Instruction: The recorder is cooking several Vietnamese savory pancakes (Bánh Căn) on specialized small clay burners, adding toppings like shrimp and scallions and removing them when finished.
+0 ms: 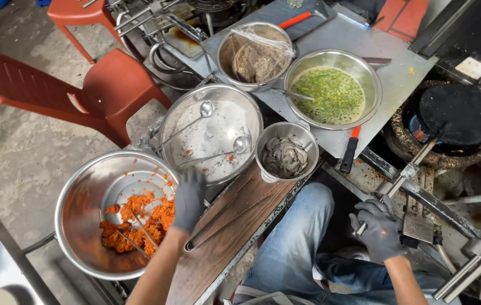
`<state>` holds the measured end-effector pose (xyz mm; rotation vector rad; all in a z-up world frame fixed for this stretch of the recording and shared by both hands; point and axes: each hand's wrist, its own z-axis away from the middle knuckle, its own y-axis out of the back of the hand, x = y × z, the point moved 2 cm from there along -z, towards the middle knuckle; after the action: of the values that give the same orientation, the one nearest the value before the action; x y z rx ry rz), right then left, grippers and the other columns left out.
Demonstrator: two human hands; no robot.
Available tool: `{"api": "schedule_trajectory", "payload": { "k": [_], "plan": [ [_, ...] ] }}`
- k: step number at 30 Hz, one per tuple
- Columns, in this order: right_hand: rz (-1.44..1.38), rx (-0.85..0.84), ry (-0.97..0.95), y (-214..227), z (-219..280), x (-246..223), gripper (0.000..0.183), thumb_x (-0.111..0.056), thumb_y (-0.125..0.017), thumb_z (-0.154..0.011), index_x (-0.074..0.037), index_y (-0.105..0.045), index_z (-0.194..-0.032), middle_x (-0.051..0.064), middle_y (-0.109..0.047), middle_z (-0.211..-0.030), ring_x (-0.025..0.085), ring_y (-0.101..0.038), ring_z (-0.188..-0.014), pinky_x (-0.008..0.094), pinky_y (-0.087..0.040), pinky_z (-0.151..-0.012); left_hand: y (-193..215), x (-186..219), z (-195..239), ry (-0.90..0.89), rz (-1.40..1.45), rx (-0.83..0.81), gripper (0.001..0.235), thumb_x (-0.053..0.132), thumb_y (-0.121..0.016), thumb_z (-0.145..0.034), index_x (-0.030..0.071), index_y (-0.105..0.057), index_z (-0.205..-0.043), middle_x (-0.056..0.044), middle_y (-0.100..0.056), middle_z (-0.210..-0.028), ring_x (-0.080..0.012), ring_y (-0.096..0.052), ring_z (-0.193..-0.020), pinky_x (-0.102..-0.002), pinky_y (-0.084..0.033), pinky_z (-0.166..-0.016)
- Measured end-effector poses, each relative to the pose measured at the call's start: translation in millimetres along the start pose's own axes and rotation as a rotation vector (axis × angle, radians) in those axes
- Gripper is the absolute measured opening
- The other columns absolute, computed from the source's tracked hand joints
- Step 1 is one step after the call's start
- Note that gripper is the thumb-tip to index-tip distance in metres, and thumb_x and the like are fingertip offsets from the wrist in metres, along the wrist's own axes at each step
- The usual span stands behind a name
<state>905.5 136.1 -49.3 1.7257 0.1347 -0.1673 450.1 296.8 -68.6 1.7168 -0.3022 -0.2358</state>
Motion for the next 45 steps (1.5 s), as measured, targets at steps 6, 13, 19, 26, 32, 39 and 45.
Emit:
{"api": "schedule_trajectory", "payload": {
  "k": [6, 13, 19, 26, 32, 39, 45],
  "plan": [
    [-0.07, 0.07, 0.025, -7.1, -2.8, 6.1, 0.023, -0.024, -0.07, -0.081, -0.009, -0.071, -0.063, 0.005, -0.075, -0.099, 0.022, -0.067, -0.106, 0.046, -0.03, -0.124, -87.6, -75.1, -83.1, 0.104, -0.064, -0.319, 0.015, 0.011, -0.053, -0.102, 0.017, -0.063, -0.111, -0.014, -0.075, -0.092, -0.0345, -0.073, -0.093, -0.052, -0.047, -0.103],
    [-0.132, 0.152, 0.049, -19.9, -2.5, 13.9, 0.024, -0.018, -0.074, -0.079, -0.007, -0.067, -0.06, 0.005, -0.075, -0.095, 0.023, -0.069, -0.102, 0.05, -0.033, -0.125, -118.5, -91.1, -75.3, 0.013, -0.05, -0.245, 0.009, 0.011, -0.065, -0.087, 0.013, -0.065, -0.095, -0.014, -0.076, -0.081, -0.0383, -0.072, -0.088, -0.055, -0.051, -0.077],
    [-0.128, 0.149, 0.047, -17.7, -3.9, 12.4, 0.024, -0.017, -0.076, -0.079, -0.008, -0.066, -0.059, 0.005, -0.075, -0.096, 0.023, -0.069, -0.103, 0.05, -0.034, -0.124, -77.4, -61.8, -100.9, 0.148, 0.826, 0.072, 0.033, 0.02, -0.07, -0.094, 0.002, -0.063, -0.122, -0.017, -0.071, -0.086, -0.0264, -0.068, -0.076, -0.037, -0.054, -0.067],
    [-0.089, 0.132, 0.052, -21.4, -4.5, 12.1, 0.024, -0.022, -0.074, -0.08, -0.008, -0.068, -0.061, 0.004, -0.075, -0.096, 0.023, -0.068, -0.104, 0.05, -0.034, -0.125, -108.1, -3.0, -137.8, 0.442, 1.391, 0.054, 0.039, 0.032, -0.055, -0.105, 0.003, -0.062, -0.129, -0.011, -0.07, -0.085, -0.0143, -0.066, -0.073, -0.029, -0.053, -0.065],
    [-0.09, 0.113, 0.035, -21.6, -2.1, 15.5, 0.023, -0.023, -0.074, -0.081, -0.009, -0.07, -0.063, 0.004, -0.075, -0.097, 0.023, -0.068, -0.106, 0.049, -0.032, -0.126, 23.6, -4.9, -67.2, -0.038, 0.555, 0.07, 0.031, 0.019, -0.057, -0.104, 0.001, -0.065, -0.127, -0.021, -0.072, -0.105, -0.0371, -0.068, -0.097, -0.046, -0.055, -0.087],
    [-0.082, 0.121, 0.052, -15.2, 0.2, 12.0, 0.021, -0.021, -0.072, -0.083, -0.008, -0.07, -0.066, 0.004, -0.075, -0.1, 0.023, -0.068, -0.107, 0.047, -0.034, -0.126, -19.7, -12.4, 6.2, -0.213, 0.43, 0.001, 0.034, 0.019, -0.055, -0.101, -0.002, -0.059, -0.128, -0.023, -0.068, -0.117, -0.0402, -0.066, -0.106, -0.046, -0.054, -0.092],
    [-0.097, 0.101, 0.012, -14.5, 1.0, 9.4, 0.022, -0.023, -0.073, -0.083, -0.008, -0.071, -0.066, 0.005, -0.075, -0.099, 0.023, -0.068, -0.105, 0.048, -0.032, -0.128, -14.8, -12.8, 16.0, 0.073, 0.6, -0.079, 0.031, 0.016, -0.053, -0.1, 0.001, -0.068, -0.123, -0.021, -0.073, -0.099, -0.0373, -0.072, -0.092, -0.044, -0.058, -0.084]
  ]
}}
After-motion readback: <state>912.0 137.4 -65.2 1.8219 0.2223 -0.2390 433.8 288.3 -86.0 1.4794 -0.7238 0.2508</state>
